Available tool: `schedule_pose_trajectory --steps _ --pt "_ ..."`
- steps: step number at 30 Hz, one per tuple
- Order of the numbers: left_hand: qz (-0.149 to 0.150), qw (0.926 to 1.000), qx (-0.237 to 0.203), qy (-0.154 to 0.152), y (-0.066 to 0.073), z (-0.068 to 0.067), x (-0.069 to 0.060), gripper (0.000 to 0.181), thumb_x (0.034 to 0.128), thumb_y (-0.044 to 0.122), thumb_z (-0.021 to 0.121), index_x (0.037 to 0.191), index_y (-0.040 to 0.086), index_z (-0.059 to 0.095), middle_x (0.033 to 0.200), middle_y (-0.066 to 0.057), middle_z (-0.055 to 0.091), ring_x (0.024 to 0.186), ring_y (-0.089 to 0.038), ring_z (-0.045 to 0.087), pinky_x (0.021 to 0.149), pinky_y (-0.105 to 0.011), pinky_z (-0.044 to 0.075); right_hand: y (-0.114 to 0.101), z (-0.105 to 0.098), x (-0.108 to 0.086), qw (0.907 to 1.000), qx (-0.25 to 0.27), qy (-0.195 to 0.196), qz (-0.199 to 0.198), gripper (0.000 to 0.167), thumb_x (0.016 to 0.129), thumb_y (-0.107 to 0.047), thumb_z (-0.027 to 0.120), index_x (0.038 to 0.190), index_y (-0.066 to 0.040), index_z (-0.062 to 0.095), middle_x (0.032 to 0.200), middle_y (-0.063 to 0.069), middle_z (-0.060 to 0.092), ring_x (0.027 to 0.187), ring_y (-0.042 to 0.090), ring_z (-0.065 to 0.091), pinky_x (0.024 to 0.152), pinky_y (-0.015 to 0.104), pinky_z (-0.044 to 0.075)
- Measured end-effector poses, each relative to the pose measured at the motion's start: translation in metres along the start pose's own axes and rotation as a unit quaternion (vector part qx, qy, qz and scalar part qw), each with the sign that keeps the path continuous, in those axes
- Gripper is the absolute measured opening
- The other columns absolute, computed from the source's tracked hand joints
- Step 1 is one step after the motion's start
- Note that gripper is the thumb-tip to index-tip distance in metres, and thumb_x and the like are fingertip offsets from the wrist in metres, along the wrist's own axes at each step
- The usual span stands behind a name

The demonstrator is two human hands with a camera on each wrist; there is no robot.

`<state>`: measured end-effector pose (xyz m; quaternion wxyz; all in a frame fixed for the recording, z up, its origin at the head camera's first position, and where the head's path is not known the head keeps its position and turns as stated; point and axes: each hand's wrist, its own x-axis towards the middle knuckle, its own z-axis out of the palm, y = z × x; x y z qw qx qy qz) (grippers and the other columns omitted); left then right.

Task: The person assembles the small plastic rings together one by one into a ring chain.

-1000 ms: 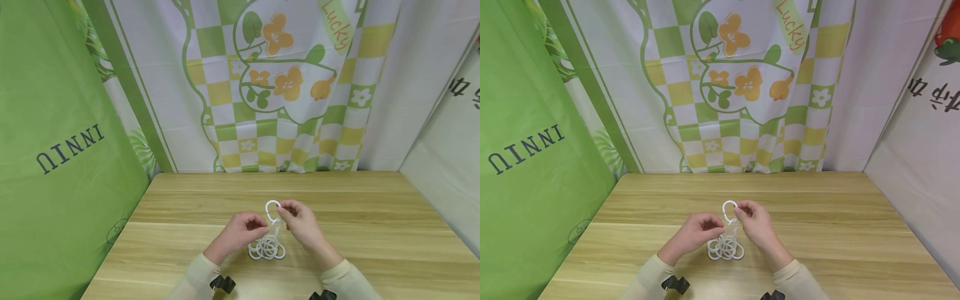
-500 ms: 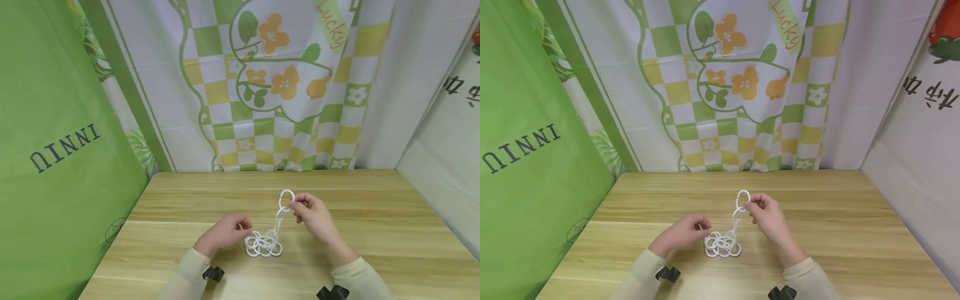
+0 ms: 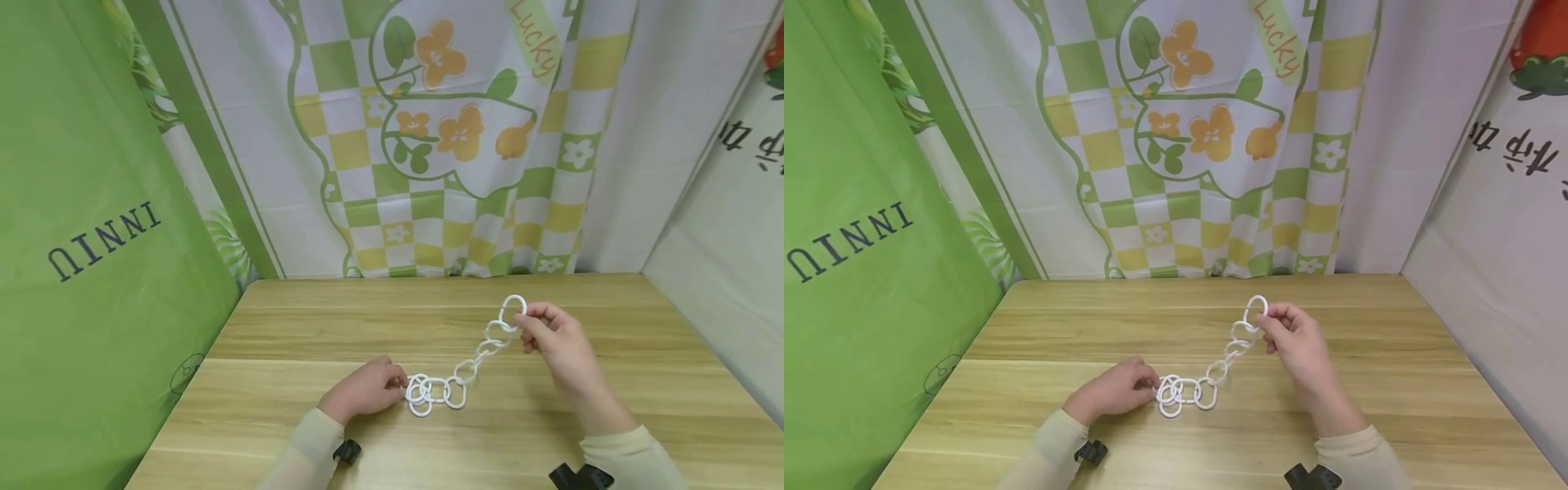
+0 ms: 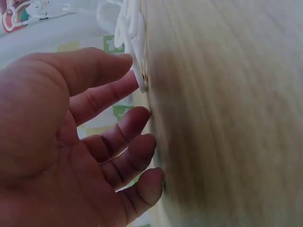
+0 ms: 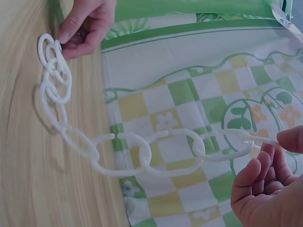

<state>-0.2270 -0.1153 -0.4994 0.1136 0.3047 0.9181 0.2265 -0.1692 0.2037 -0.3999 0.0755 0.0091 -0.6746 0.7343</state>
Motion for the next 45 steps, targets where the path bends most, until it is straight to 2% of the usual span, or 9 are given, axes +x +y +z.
schedule_pose_trajectory --steps 8,15,24,28,32,35,39,41,45 --pt "-0.013 0.9982 0.056 0.015 -0.006 -0.009 -0.01 0.011 0.0824 0.016 0.071 0.091 0.016 0.065 0.086 0.003 0.05 0.071 -0.008 0.045 0.064 -0.024 0.043 -0.002 -0.031 0.0 0.9968 0.072 0.031 -0.015 0.003 0.095 -0.004 0.063 0.094 -0.005 0.06 0.079 -0.001 0.061 0.067 0.01 0.053 0.059 0.022 0.05" --pt "0.016 0.9976 0.063 0.025 -0.019 -0.017 -0.017 0.009 0.0914 0.018 0.069 0.088 0.017 0.061 0.085 0.007 0.049 0.077 -0.008 0.046 0.07 -0.025 0.045 0.0 -0.053 0.0 0.9924 0.114 0.04 -0.023 0.005 0.095 -0.004 0.064 0.092 -0.004 0.061 0.078 0.001 0.061 0.065 0.011 0.054 0.057 0.022 0.05" --pt "0.057 0.9938 -0.041 0.086 -0.021 -0.032 -0.02 0.011 0.0986 0.016 0.059 0.091 0.018 0.051 0.095 0.005 0.052 0.087 -0.012 0.053 0.078 -0.031 0.051 0.004 -0.056 0.0 0.9915 0.117 0.05 -0.026 0.006 0.095 -0.003 0.063 0.091 -0.005 0.061 0.079 0.0 0.062 0.065 0.011 0.054 0.057 0.021 0.049" --pt "0.082 0.9928 -0.056 0.067 -0.009 -0.029 -0.024 0.011 0.0984 0.017 0.06 0.09 0.02 0.053 0.092 0.009 0.053 0.085 -0.009 0.053 0.077 -0.027 0.05 0.009 -0.061 0.0 0.9908 0.123 0.052 -0.021 0.005 0.095 -0.004 0.064 0.092 -0.005 0.06 0.08 -0.001 0.062 0.065 0.01 0.054 0.057 0.021 0.049" --pt "0.101 0.993 -0.061 -0.007 0.007 -0.019 -0.03 0.011 0.0963 0.02 0.063 0.087 0.022 0.057 0.084 0.014 0.054 0.076 -0.002 0.052 0.07 -0.021 0.048 0.013 -0.066 0.0 0.9927 0.111 0.048 -0.002 0.003 0.095 -0.005 0.064 0.093 -0.004 0.062 0.081 -0.001 0.063 0.066 0.011 0.054 0.057 0.021 0.049" --pt "0.096 0.9909 -0.077 -0.054 0.012 -0.011 -0.03 0.009 0.0955 0.022 0.065 0.087 0.023 0.06 0.079 0.015 0.055 0.07 -0.001 0.051 0.063 -0.02 0.048 0.015 -0.067 0.0 0.9956 0.083 0.039 0.016 0.003 0.096 -0.006 0.062 0.094 -0.005 0.063 0.083 -0.001 0.063 0.068 0.011 0.054 0.059 0.022 0.05" --pt "0.093 0.9939 -0.052 -0.029 0.013 -0.001 -0.02 0.003 0.0957 0.023 0.064 0.096 0.021 0.063 0.08 0.013 0.056 0.072 -0.003 0.052 0.066 -0.02 0.047 0.016 -0.069 0.0 0.9974 0.057 0.031 0.031 0.005 0.098 -0.005 0.06 0.095 -0.009 0.061 0.085 -0.002 0.062 0.07 0.011 0.055 0.061 0.022 0.05" --pt "0.095 0.9951 -0.022 -0.016 0.014 0.003 -0.014 0.011 0.0953 0.025 0.065 0.105 0.019 0.064 0.084 0.011 0.056 0.075 -0.004 0.053 0.07 -0.02 0.047 0.017 -0.069 -0.001 0.9975 0.053 0.031 0.035 0.006 0.097 -0.005 0.06 0.095 -0.01 0.061 0.085 -0.002 0.062 0.07 0.01 0.055 0.061 0.022 0.05" --pt "0.114 0.9921 0.037 -0.038 0.021 0.01 -0.007 0.026 0.0928 0.029 0.069 0.117 0.021 0.064 0.088 0.009 0.054 0.076 -0.004 0.05 0.07 -0.018 0.044 0.017 -0.068 -0.002 0.9973 0.052 0.036 0.036 0.005 0.096 -0.006 0.062 0.095 -0.011 0.062 0.083 -0.002 0.063 0.07 0.01 0.055 0.061 0.022 0.05"
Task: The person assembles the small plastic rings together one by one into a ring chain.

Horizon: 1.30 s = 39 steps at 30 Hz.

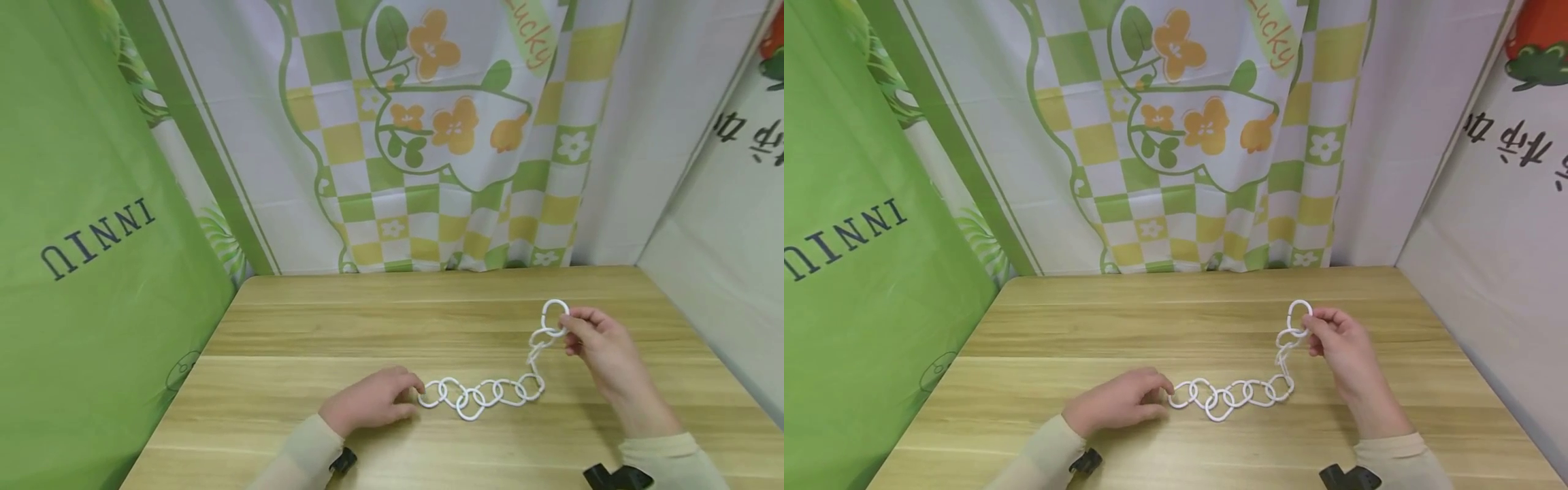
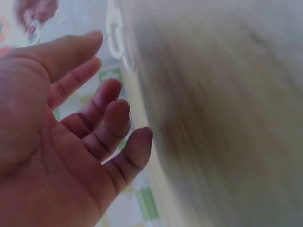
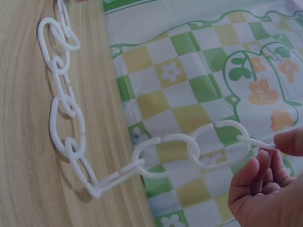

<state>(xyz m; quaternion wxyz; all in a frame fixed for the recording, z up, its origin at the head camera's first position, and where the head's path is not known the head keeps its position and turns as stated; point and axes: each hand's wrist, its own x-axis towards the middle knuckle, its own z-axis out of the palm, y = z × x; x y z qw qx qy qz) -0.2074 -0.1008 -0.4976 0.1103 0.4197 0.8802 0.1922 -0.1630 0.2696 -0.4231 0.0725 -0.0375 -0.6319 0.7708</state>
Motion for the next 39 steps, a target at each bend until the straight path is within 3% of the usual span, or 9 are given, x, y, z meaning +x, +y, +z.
schedule_pose_trajectory --steps 6,10,15,19,23,27,31,35,39 --pt "0.002 0.9985 0.049 -0.024 0.008 0.002 0.009 0.021 0.0901 0.03 0.072 0.109 0.024 0.069 0.083 0.009 0.05 0.069 0.0 0.044 0.063 -0.015 0.04 0.0 0.001 0.0 0.9999 -0.005 0.003 -0.01 0.005 0.095 -0.007 0.065 0.094 -0.011 0.062 0.081 -0.002 0.063 0.068 0.009 0.055 0.059 0.021 0.051" --pt "-0.02 0.9984 0.042 -0.031 0.006 0.001 0.01 0.011 0.0897 0.029 0.073 0.095 0.023 0.066 0.081 0.011 0.048 0.069 -0.001 0.044 0.063 -0.016 0.041 0.0 0.002 -0.001 1.0 -0.005 0.001 -0.008 0.005 0.094 -0.007 0.065 0.094 -0.01 0.062 0.079 -0.003 0.063 0.067 0.009 0.055 0.059 0.021 0.051" --pt "-0.04 0.9978 0.026 -0.047 0.001 0.001 0.005 0.022 0.0853 0.035 0.075 0.082 0.025 0.056 0.08 0.012 0.046 0.069 -0.002 0.043 0.062 -0.017 0.041 0.0 0.003 -0.002 1.0 -0.005 0.0 -0.006 0.002 0.095 -0.007 0.064 0.096 -0.008 0.062 0.081 -0.002 0.063 0.069 0.01 0.055 0.06 0.022 0.051" --pt "-0.041 0.9974 0.038 -0.046 0.0 0.003 0.001 0.023 0.0853 0.036 0.075 0.078 0.025 0.055 0.079 0.012 0.044 0.069 -0.002 0.042 0.061 -0.017 0.039 0.0 0.003 -0.002 0.9999 -0.012 -0.004 -0.004 0.001 0.097 -0.008 0.062 0.097 -0.008 0.062 0.083 -0.001 0.062 0.07 0.01 0.055 0.062 0.022 0.051" --pt "-0.041 0.9977 0.048 -0.025 0.0 0.003 -0.003 0.019 0.0898 0.031 0.071 0.08 0.023 0.057 0.081 0.011 0.043 0.071 -0.002 0.042 0.062 -0.016 0.04 0.0 0.003 -0.002 0.9999 -0.013 -0.005 -0.001 0.004 0.096 -0.01 0.063 0.097 -0.006 0.061 0.085 0.0 0.062 0.071 0.011 0.055 0.063 0.023 0.052" --pt "-0.034 0.9985 0.038 0.017 -0.005 0.0 -0.008 0.013 0.094 0.027 0.067 0.085 0.02 0.06 0.085 0.011 0.044 0.075 -0.002 0.044 0.067 -0.016 0.043 0.0 0.004 -0.002 0.9999 -0.012 -0.008 0.004 0.007 0.096 -0.012 0.064 0.096 -0.005 0.06 0.085 0.0 0.062 0.071 0.012 0.055 0.063 0.023 0.052" --pt "-0.03 0.9976 -0.037 0.05 -0.014 -0.005 -0.011 0.009 0.0953 0.021 0.063 0.087 0.018 0.061 0.08 0.011 0.051 0.068 -0.001 0.047 0.061 -0.018 0.046 0.0 0.005 -0.003 0.9999 -0.009 -0.005 0.011 0.007 0.097 -0.013 0.064 0.096 -0.007 0.061 0.087 -0.001 0.063 0.072 0.011 0.054 0.063 0.023 0.052" --pt "-0.052 0.9873 -0.125 0.082 -0.023 -0.009 -0.017 0.009 0.0932 0.018 0.064 0.084 0.017 0.065 0.069 0.013 0.056 0.059 -0.002 0.049 0.053 -0.02 0.046 -0.001 0.006 -0.003 0.9998 -0.01 -0.006 0.014 0.007 0.096 -0.014 0.064 0.096 -0.008 0.061 0.088 -0.001 0.063 0.072 0.011 0.055 0.064 0.023 0.052" --pt "-0.071 0.9776 -0.156 0.121 -0.03 -0.012 -0.024 0.007 0.0924 0.02 0.066 0.087 0.017 0.069 0.075 0.014 0.062 0.067 -0.003 0.056 0.06 -0.023 0.05 -0.001 0.008 -0.003 0.9998 -0.01 -0.011 0.009 0.007 0.096 -0.015 0.066 0.095 -0.009 0.062 0.088 0.0 0.063 0.072 0.011 0.055 0.063 0.022 0.052"
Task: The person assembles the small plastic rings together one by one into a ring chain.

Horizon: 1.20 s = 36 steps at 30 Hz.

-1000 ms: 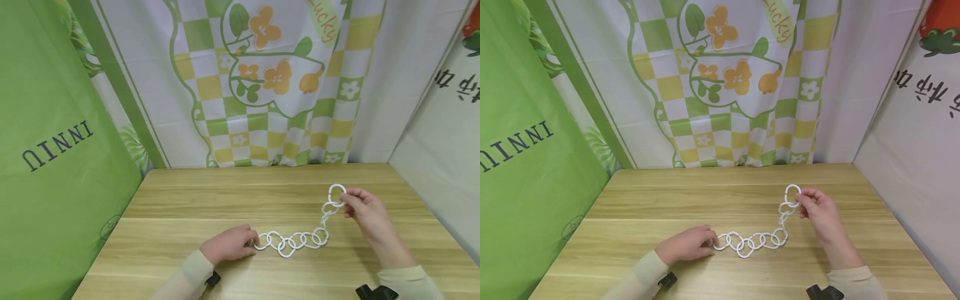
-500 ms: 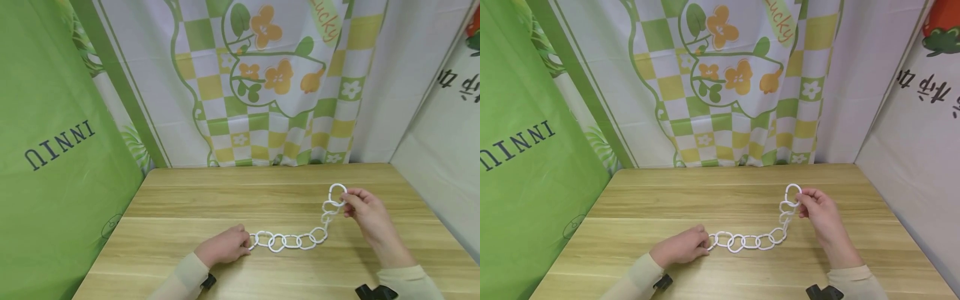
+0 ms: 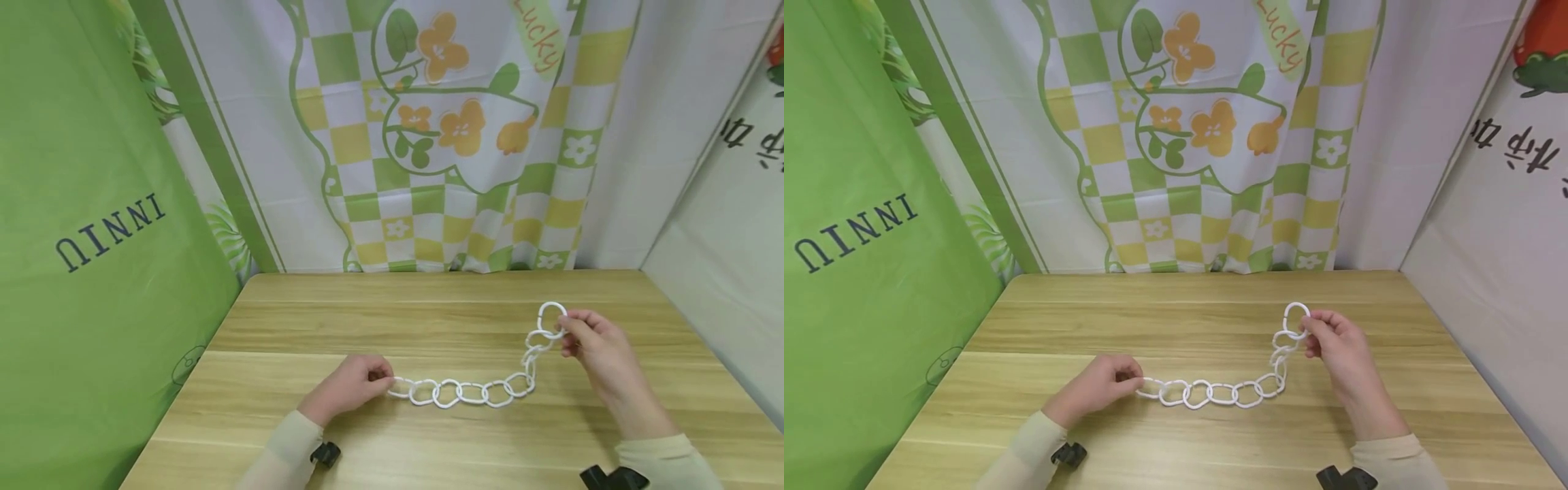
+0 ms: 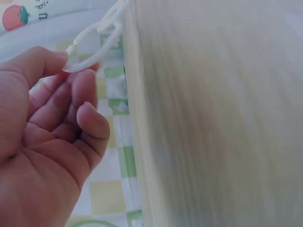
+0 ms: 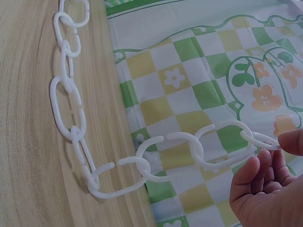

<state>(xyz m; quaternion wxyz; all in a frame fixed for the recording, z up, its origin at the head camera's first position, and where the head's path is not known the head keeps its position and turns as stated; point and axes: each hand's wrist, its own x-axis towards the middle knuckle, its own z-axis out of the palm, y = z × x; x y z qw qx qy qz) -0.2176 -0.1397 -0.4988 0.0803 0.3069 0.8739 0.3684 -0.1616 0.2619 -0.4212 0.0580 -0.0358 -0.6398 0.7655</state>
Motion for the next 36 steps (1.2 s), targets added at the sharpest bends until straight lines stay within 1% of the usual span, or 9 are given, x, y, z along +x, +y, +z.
schedule_pose_trajectory --steps 6,12,17,20,26,29,31,33,36 --pt "-0.031 0.9965 -0.062 0.047 -0.001 -0.012 -0.004 0.012 0.0937 0.023 0.068 0.099 0.013 0.071 0.085 0.01 0.066 0.078 -0.011 0.061 0.069 -0.027 0.052 0.0 -0.001 0.0 1.0 -0.003 -0.002 -0.005 0.009 0.096 -0.016 0.066 0.096 -0.008 0.062 0.087 -0.001 0.063 0.071 0.011 0.054 0.063 0.022 0.051" --pt "-0.082 0.9825 -0.138 0.094 0.001 -0.028 -0.006 0.016 0.0938 0.027 0.068 0.101 0.013 0.07 0.094 0.003 0.068 0.086 -0.016 0.06 0.073 -0.028 0.051 -0.002 -0.003 0.001 0.9999 0.0 -0.003 -0.015 0.008 0.097 -0.013 0.063 0.097 -0.006 0.062 0.086 -0.001 0.063 0.07 0.011 0.055 0.062 0.022 0.052" --pt "-0.087 0.969 -0.186 0.138 -0.005 -0.048 -0.007 0.016 0.0939 0.024 0.069 0.101 0.009 0.069 0.088 -0.008 0.064 0.076 -0.017 0.056 0.066 -0.029 0.05 -0.003 -0.005 0.002 0.9997 0.01 0.002 -0.024 0.004 0.098 -0.01 0.061 0.095 -0.007 0.062 0.085 -0.001 0.064 0.068 0.01 0.055 0.06 0.022 0.051" --pt "-0.095 0.951 -0.235 0.177 -0.01 -0.061 -0.007 0.019 0.0936 0.02 0.069 0.102 0.004 0.068 0.09 -0.013 0.063 0.073 -0.018 0.055 0.066 -0.03 0.051 -0.004 -0.007 0.003 0.9996 0.014 0.008 -0.022 0.004 0.097 -0.01 0.062 0.093 -0.01 0.064 0.084 -0.002 0.064 0.068 0.01 0.055 0.06 0.022 0.051" --pt "-0.105 0.8984 -0.339 0.258 -0.024 -0.085 -0.011 0.021 0.0962 0.012 0.064 0.108 -0.006 0.06 0.093 -0.009 0.063 0.075 -0.018 0.055 0.068 -0.024 0.05 -0.002 -0.016 0.007 0.9986 0.049 0.015 -0.013 0.004 0.097 -0.013 0.064 0.094 -0.011 0.065 0.085 -0.002 0.064 0.07 0.01 0.054 0.06 0.022 0.051" --pt "-0.103 0.8798 -0.363 0.289 -0.029 -0.092 -0.012 0.019 0.097 0.009 0.062 0.108 -0.006 0.058 0.091 -0.005 0.063 0.073 -0.014 0.054 0.066 -0.022 0.049 -0.001 -0.022 0.011 0.9972 0.072 0.019 -0.003 0.004 0.096 -0.013 0.064 0.093 -0.011 0.065 0.084 -0.002 0.064 0.069 0.009 0.055 0.06 0.022 0.052" --pt "-0.102 0.8725 -0.371 0.302 -0.034 -0.094 -0.012 0.018 0.0967 0.008 0.062 0.107 -0.006 0.057 0.09 -0.005 0.063 0.072 -0.012 0.054 0.065 -0.022 0.049 0.0 -0.025 0.013 0.9967 0.077 0.022 0.009 0.005 0.096 -0.013 0.065 0.091 -0.012 0.066 0.082 -0.002 0.065 0.068 0.009 0.055 0.06 0.022 0.051" --pt "-0.112 0.8749 -0.358 0.307 -0.039 -0.094 -0.011 0.017 0.0959 0.008 0.063 0.106 -0.006 0.059 0.088 -0.005 0.064 0.071 -0.012 0.054 0.064 -0.022 0.049 0.002 -0.028 0.015 0.9973 0.064 0.024 0.027 0.007 0.096 -0.014 0.065 0.09 -0.012 0.066 0.081 -0.002 0.065 0.067 0.008 0.055 0.06 0.022 0.051" --pt "-0.139 0.8921 -0.318 0.29 -0.048 -0.09 -0.007 0.02 0.0955 0.009 0.064 0.107 -0.006 0.06 0.09 -0.006 0.064 0.072 -0.013 0.055 0.066 -0.023 0.05 0.008 -0.032 0.019 0.9981 0.017 0.017 0.057 0.011 0.098 -0.015 0.062 0.088 -0.013 0.065 0.08 -0.004 0.063 0.067 0.008 0.054 0.06 0.022 0.051"
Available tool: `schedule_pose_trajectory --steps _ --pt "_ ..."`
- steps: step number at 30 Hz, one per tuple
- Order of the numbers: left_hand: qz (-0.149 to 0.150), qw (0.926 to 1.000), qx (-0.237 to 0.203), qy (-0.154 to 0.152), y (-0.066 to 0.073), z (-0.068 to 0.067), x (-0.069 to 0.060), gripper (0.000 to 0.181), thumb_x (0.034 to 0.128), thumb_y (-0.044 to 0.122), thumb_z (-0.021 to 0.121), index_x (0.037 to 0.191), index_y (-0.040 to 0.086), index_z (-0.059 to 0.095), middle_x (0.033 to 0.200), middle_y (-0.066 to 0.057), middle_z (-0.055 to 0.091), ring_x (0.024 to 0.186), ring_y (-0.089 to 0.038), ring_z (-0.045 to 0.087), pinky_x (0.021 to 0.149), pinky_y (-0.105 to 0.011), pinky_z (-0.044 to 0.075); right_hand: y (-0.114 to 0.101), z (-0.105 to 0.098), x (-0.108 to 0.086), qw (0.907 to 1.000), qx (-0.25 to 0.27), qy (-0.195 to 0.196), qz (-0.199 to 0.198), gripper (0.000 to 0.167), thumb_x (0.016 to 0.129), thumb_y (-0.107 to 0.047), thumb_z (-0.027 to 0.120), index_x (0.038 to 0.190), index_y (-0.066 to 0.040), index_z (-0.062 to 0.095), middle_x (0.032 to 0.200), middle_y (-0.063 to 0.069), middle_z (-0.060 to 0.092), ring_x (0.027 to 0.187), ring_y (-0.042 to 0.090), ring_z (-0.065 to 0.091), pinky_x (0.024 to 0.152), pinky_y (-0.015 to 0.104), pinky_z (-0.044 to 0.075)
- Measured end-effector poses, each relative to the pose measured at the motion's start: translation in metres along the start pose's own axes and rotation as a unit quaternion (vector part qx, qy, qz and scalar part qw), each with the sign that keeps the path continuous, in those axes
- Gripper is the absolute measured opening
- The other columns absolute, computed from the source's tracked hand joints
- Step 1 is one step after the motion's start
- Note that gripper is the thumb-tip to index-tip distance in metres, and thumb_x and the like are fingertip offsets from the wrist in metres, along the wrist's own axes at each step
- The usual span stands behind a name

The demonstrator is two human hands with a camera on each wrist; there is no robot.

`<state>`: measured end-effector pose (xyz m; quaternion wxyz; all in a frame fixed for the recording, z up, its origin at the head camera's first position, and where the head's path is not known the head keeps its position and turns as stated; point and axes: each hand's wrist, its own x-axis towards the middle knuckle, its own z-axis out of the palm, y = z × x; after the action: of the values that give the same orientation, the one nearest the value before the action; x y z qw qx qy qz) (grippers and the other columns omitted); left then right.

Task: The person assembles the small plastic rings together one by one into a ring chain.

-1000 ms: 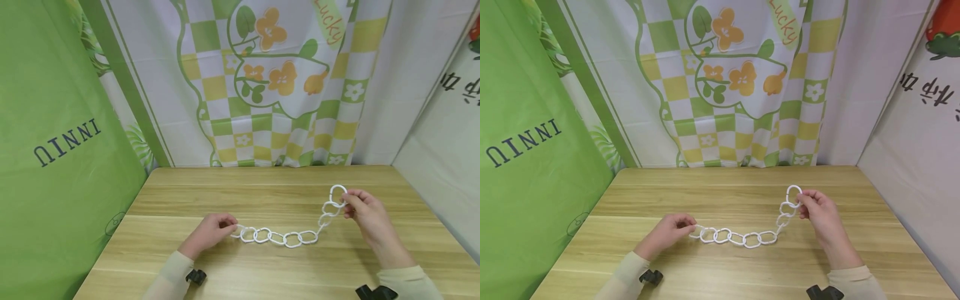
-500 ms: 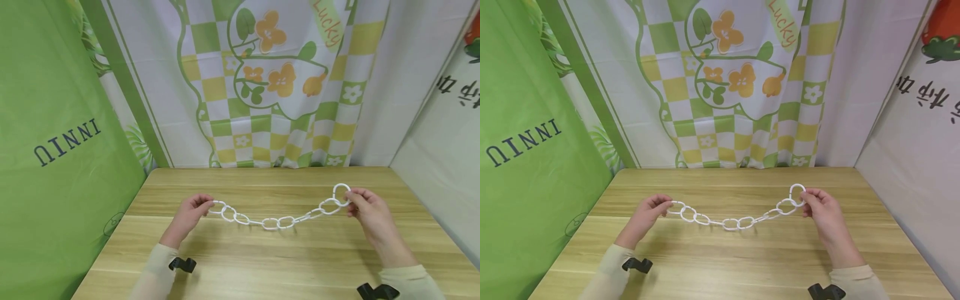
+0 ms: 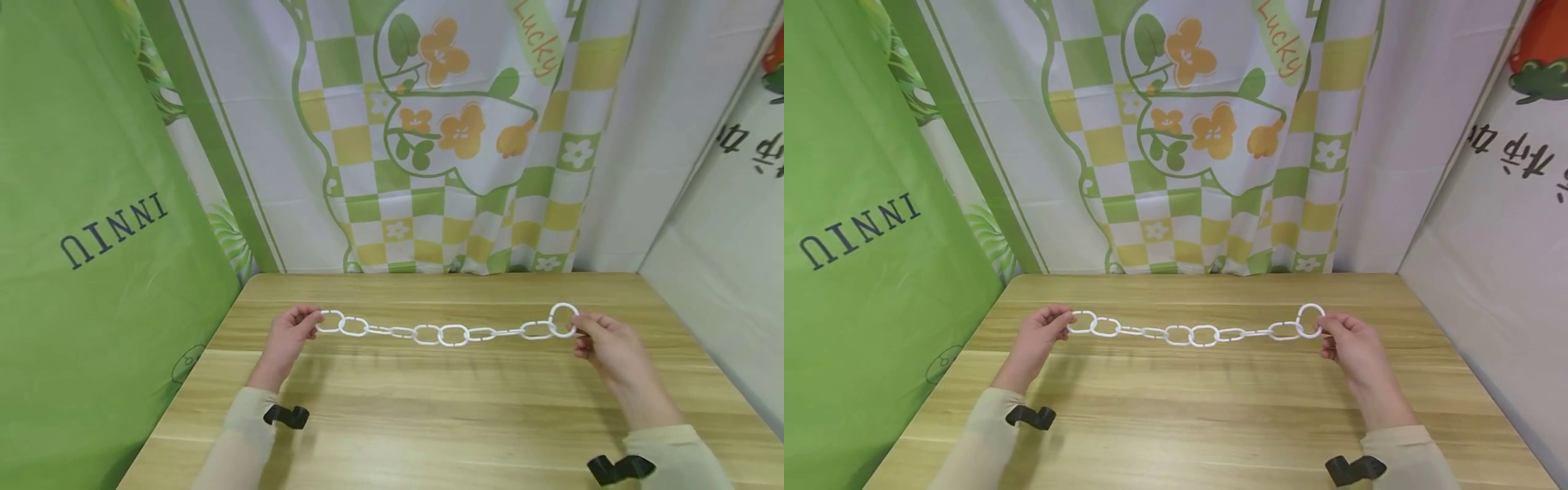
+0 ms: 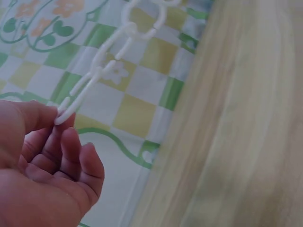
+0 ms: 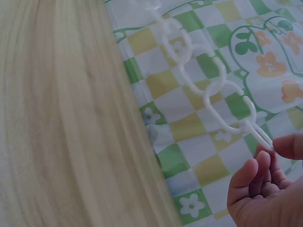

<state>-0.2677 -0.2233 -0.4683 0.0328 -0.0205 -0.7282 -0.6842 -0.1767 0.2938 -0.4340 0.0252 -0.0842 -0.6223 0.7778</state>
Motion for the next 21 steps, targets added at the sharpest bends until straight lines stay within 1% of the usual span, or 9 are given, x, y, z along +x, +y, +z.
schedule_pose_trajectory --steps 3,5,7,10,13,16,19,21 --pt "-0.02 0.998 0.057 -0.017 -0.01 0.003 0.004 0.022 0.0943 0.01 0.065 0.108 -0.006 0.062 0.092 -0.012 0.065 0.075 -0.017 0.056 0.068 -0.026 0.051 0.008 -0.004 0.005 0.9979 -0.06 -0.011 0.021 0.015 0.1 -0.014 0.057 0.087 -0.014 0.064 0.08 -0.005 0.061 0.066 0.007 0.052 0.059 0.022 0.05" --pt "-0.031 0.9952 0.089 -0.023 -0.016 0.005 0.005 0.021 0.0933 0.011 0.066 0.107 -0.004 0.063 0.094 -0.015 0.065 0.076 -0.018 0.057 0.067 -0.027 0.052 0.015 -0.006 0.009 0.9958 -0.085 -0.014 0.031 0.017 0.101 -0.013 0.054 0.087 -0.013 0.064 0.08 -0.004 0.06 0.066 0.007 0.051 0.059 0.023 0.05" --pt "-0.036 0.992 0.116 -0.031 -0.022 0.007 0.006 0.019 0.0929 0.012 0.067 0.105 -0.002 0.064 0.094 -0.017 0.065 0.077 -0.018 0.057 0.067 -0.027 0.051 0.021 -0.009 0.012 0.9931 -0.111 -0.016 0.035 0.017 0.102 -0.011 0.052 0.089 -0.01 0.063 0.08 -0.002 0.058 0.065 0.007 0.051 0.058 0.023 0.05" --pt "-0.04 0.987 0.15 -0.04 -0.028 0.009 0.005 0.015 0.0924 0.012 0.067 0.102 0.0 0.065 0.093 -0.016 0.066 0.078 -0.018 0.057 0.068 -0.026 0.05 0.031 -0.013 0.015 0.9872 -0.153 -0.015 0.045 0.016 0.101 -0.011 0.05 0.098 0.0 0.061 0.081 -0.001 0.057 0.065 0.008 0.052 0.058 0.024 0.05" --pt "-0.039 0.9832 0.171 -0.051 -0.033 0.011 0.004 0.012 0.0911 0.009 0.067 0.099 0.0 0.066 0.09 -0.013 0.065 0.079 -0.019 0.057 0.069 -0.027 0.049 0.04 -0.017 0.017 0.9802 -0.187 -0.022 0.06 0.025 0.101 -0.01 0.048 0.111 0.012 0.055 0.082 -0.001 0.059 0.064 0.009 0.053 0.058 0.024 0.051" --pt "-0.036 0.9785 0.194 -0.06 -0.038 0.012 0.003 0.009 0.0899 0.009 0.067 0.096 0.001 0.066 0.085 -0.008 0.064 0.076 -0.017 0.057 0.067 -0.027 0.048 0.046 -0.02 0.017 0.9769 -0.195 -0.027 0.082 0.029 0.1 -0.008 0.049 0.115 0.017 0.05 0.079 0.0 0.059 0.062 0.007 0.053 0.056 0.023 0.051" --pt "-0.031 0.9736 0.216 -0.068 -0.041 0.012 0.003 0.007 0.0897 0.009 0.067 0.092 0.002 0.066 0.08 -0.006 0.061 0.071 -0.016 0.055 0.062 -0.026 0.046 0.049 -0.025 0.016 0.9764 -0.191 -0.026 0.097 0.028 0.099 -0.007 0.051 0.113 0.016 0.052 0.075 0.0 0.059 0.06 0.006 0.053 0.054 0.022 0.051" --pt "-0.031 0.9729 0.218 -0.07 -0.041 0.012 0.003 0.006 0.0897 0.007 0.067 0.092 0.002 0.065 0.078 -0.006 0.06 0.069 -0.016 0.054 0.061 -0.025 0.045 0.05 -0.028 0.015 0.9762 -0.191 -0.025 0.1 0.027 0.099 -0.008 0.052 0.111 0.016 0.054 0.076 0.0 0.061 0.06 0.005 0.054 0.055 0.022 0.051"
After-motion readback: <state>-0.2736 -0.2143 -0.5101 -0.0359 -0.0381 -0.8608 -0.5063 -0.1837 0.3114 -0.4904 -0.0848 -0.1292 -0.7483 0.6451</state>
